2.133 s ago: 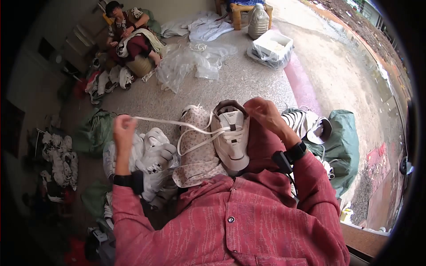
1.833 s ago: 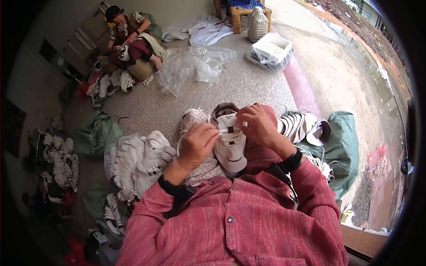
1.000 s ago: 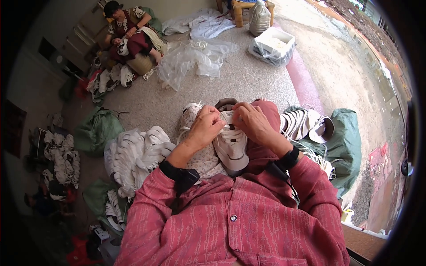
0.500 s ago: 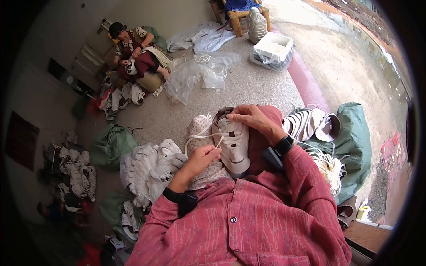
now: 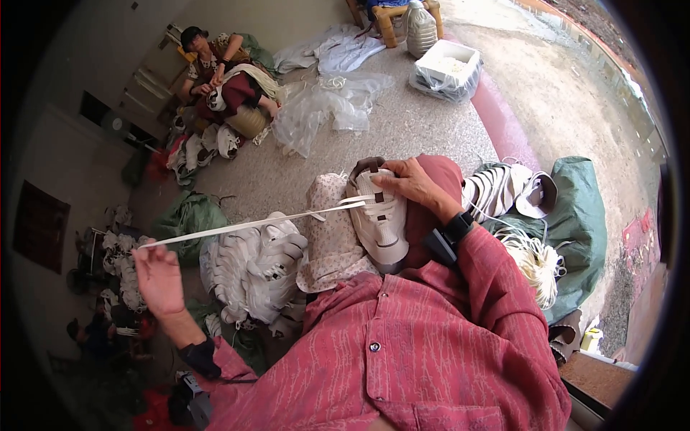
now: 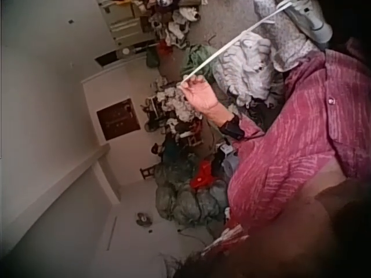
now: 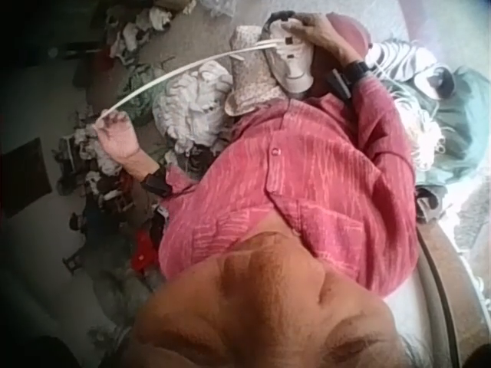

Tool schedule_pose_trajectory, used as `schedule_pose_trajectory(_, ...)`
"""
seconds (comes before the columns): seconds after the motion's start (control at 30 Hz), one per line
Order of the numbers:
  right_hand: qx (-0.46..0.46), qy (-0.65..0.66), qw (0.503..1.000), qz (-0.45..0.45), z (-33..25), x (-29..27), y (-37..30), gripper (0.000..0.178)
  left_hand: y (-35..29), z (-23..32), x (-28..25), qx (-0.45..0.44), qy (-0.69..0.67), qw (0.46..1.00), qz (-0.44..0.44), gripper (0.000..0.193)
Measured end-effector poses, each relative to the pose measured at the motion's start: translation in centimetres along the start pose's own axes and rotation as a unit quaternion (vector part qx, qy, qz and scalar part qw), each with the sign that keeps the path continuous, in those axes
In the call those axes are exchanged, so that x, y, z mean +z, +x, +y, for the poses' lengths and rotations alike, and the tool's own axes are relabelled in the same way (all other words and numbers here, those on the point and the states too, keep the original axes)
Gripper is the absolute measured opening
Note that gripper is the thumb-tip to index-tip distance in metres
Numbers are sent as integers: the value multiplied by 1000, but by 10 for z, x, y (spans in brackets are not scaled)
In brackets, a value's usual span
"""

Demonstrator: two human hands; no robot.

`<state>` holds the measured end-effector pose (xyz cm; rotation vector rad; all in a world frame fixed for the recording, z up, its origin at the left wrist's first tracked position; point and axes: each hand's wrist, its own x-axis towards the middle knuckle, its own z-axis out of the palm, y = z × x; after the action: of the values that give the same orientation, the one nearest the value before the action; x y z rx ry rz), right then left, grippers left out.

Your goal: Lacing a pair of white athletic shoes.

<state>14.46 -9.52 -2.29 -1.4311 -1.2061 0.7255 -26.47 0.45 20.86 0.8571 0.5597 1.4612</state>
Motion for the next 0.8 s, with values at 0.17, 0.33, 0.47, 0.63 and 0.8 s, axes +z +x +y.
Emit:
schedule_pose_trajectory(0.17,0,28,1000,-15,-2,-1,0,26,-7,19,10,18,-117,991,-68,27)
schedule_pose_trajectory(0.33,34,80,996,-33,-8,0,-3,24,-25,-23,49,-76,-106,916,-379,30)
schedule_pose_trajectory(0.47,44,104,993,-44,-8,-1,-4,23,-23,-122,94,69,365,812,-449,19)
schedule_pose_trajectory(0.63,44,92,994,-39,-13,0,-4,21,-16,-240,80,-3,406,802,-438,14)
schedule_pose_trajectory(0.8,60,78,994,-38,-14,-3,-5,20,-18,-283,67,177,477,714,-482,7)
